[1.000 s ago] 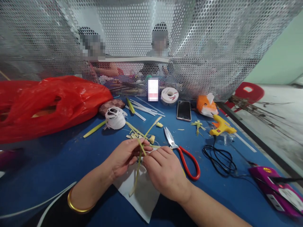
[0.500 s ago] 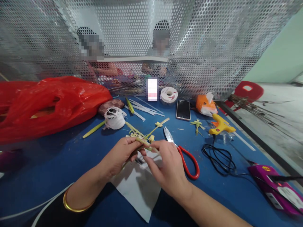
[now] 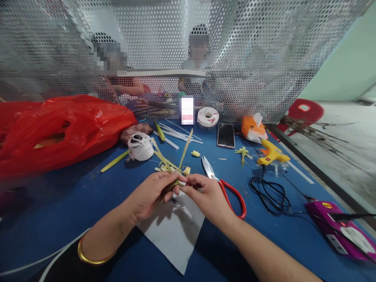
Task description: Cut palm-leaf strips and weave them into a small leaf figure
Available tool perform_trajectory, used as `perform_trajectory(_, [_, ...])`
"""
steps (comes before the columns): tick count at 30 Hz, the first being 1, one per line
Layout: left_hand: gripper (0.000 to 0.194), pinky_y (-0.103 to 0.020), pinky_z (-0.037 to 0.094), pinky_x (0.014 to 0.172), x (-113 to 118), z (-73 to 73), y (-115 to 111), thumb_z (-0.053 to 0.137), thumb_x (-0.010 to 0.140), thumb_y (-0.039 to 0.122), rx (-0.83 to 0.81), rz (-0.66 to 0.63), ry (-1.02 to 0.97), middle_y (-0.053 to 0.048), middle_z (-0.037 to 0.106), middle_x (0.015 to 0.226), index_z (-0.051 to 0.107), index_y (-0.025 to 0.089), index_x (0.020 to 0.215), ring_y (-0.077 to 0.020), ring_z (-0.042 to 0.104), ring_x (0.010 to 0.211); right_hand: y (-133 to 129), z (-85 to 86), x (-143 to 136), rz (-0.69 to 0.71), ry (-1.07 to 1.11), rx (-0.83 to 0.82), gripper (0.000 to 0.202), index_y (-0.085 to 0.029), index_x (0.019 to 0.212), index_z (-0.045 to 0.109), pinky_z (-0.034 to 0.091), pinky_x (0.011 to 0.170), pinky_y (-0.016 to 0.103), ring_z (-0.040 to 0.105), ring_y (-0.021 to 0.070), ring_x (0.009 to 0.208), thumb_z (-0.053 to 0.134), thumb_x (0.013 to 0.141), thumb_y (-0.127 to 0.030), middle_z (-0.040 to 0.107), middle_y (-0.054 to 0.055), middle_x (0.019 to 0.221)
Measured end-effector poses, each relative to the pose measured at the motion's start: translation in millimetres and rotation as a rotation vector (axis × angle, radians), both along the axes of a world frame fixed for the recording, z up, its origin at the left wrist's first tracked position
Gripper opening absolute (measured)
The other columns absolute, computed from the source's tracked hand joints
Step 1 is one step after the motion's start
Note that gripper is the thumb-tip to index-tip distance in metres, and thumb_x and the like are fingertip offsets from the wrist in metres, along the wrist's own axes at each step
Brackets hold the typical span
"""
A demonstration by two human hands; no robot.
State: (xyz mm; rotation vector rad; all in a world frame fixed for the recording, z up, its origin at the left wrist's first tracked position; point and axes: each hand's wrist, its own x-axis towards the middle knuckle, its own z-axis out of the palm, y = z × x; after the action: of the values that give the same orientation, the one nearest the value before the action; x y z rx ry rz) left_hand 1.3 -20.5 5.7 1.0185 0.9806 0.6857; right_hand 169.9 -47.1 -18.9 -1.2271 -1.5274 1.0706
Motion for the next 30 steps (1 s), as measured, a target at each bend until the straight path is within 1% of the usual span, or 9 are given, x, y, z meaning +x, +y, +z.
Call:
perform_trajectory(3, [0.032,-0.020,0.027,0.046,0.6,1.4,-1.0,0.057,0.088,0.041,0.014,0.003,0.005,-0.001,0.060,0.066,0.071,0.014,0.094,-0.0042,0.041,0.044,-0.1,-0.8,2.5,0.006,-0.120,0.086,0.015,-0.020,0.077,0.073,0.049,0.064,0.028,0.063,0.0161,0.068,0.065,0.083,-0.030,0.071,0.002,0.073])
perform_trajectory(6, [0.032,-0.020,0.028,0.046,0.8,1.9,-1.3,0.057,0.088,0.042,0.045,-0.011,-0.009,0.000,0.061,0.065,0.069,0.014,0.099,-0.0044,0.043,0.044,-0.8,-0.4,2.5,0.014,-0.166,0.147,0.015,-0.020,0.071,0.071,0.047,0.060,0.026,0.061,0.0148,0.065,0.063,0.083,-0.025,0.069,0.001,0.070])
perform_trajectory(9, [0.034,-0.020,0.029,0.045,1.0,2.9,-1.7,0.056,0.088,0.044,0.056,-0.038,-0.006,-0.001,0.063,0.062,0.069,0.013,0.097,-0.0050,0.044,0.043,-3.1,0.1,-0.6,-0.030,-0.207,0.215,0.018,-0.019,0.065,0.064,0.045,0.057,0.024,0.057,0.0126,0.059,0.061,0.083,-0.021,0.063,-0.001,0.063])
perform_trajectory(11, [0.033,-0.019,0.030,0.044,1.1,3.3,-2.0,0.058,0.087,0.044,0.031,-0.046,0.000,-0.002,0.065,0.062,0.068,0.013,0.096,-0.0054,0.046,0.041,-5.0,-0.9,-3.1,-0.066,-0.252,0.260,0.020,-0.020,0.063,0.061,0.042,0.054,0.023,0.053,0.0119,0.055,0.060,0.083,-0.021,0.058,-0.002,0.060])
perform_trajectory(15, [0.031,-0.018,0.030,0.040,1.3,2.2,-3.1,0.065,0.082,0.043,-0.056,-0.058,-0.037,-0.004,0.069,0.067,0.066,0.014,0.092,-0.0063,0.052,0.039,-8.1,-5.7,-5.9,-0.112,-0.378,0.367,0.023,-0.019,0.064,0.057,0.037,0.058,0.026,0.051,0.0124,0.056,0.062,0.086,-0.025,0.056,-0.003,0.058])
perform_trajectory(19, [0.028,-0.017,0.033,0.040,1.5,0.1,-3.5,0.068,0.081,0.039,-0.126,-0.020,-0.102,-0.005,0.070,0.072,0.065,0.014,0.090,-0.0069,0.057,0.040,-9.6,-9.6,-5.8,-0.137,-0.495,0.476,0.021,-0.020,0.067,0.056,0.034,0.063,0.028,0.051,0.0130,0.059,0.059,0.088,-0.024,0.056,-0.002,0.060])
perform_trajectory(24, [0.022,-0.017,0.036,0.040,0.9,-1.9,-3.0,0.066,0.083,0.035,-0.220,-0.039,-0.167,-0.005,0.071,0.075,0.064,0.014,0.091,-0.0067,0.057,0.041,-10.3,-12.0,-6.5,-0.169,-0.564,0.528,0.021,-0.019,0.066,0.056,0.034,0.064,0.029,0.051,0.0136,0.058,0.055,0.087,-0.020,0.054,-0.002,0.057])
perform_trajectory(28, [0.023,-0.016,0.037,0.040,1.3,-2.6,-3.5,0.065,0.084,0.038,-0.261,-0.078,-0.163,-0.005,0.072,0.077,0.060,0.015,0.086,-0.0073,0.059,0.043,-11.4,-14.1,-7.7,-0.170,-0.582,0.559,0.016,-0.019,0.070,0.059,0.034,0.063,0.029,0.055,0.0151,0.060,0.057,0.086,-0.021,0.060,-0.001,0.060])
perform_trajectory(30, [0.024,-0.016,0.036,0.039,1.7,-2.5,-3.6,0.064,0.084,0.039,-0.273,-0.089,-0.155,-0.004,0.070,0.073,0.059,0.015,0.084,-0.0070,0.058,0.042,-12.2,-13.9,-8.2,-0.158,-0.561,0.558,0.018,-0.019,0.068,0.058,0.035,0.063,0.029,0.054,0.0145,0.059,0.057,0.087,-0.021,0.059,-0.001,0.059])
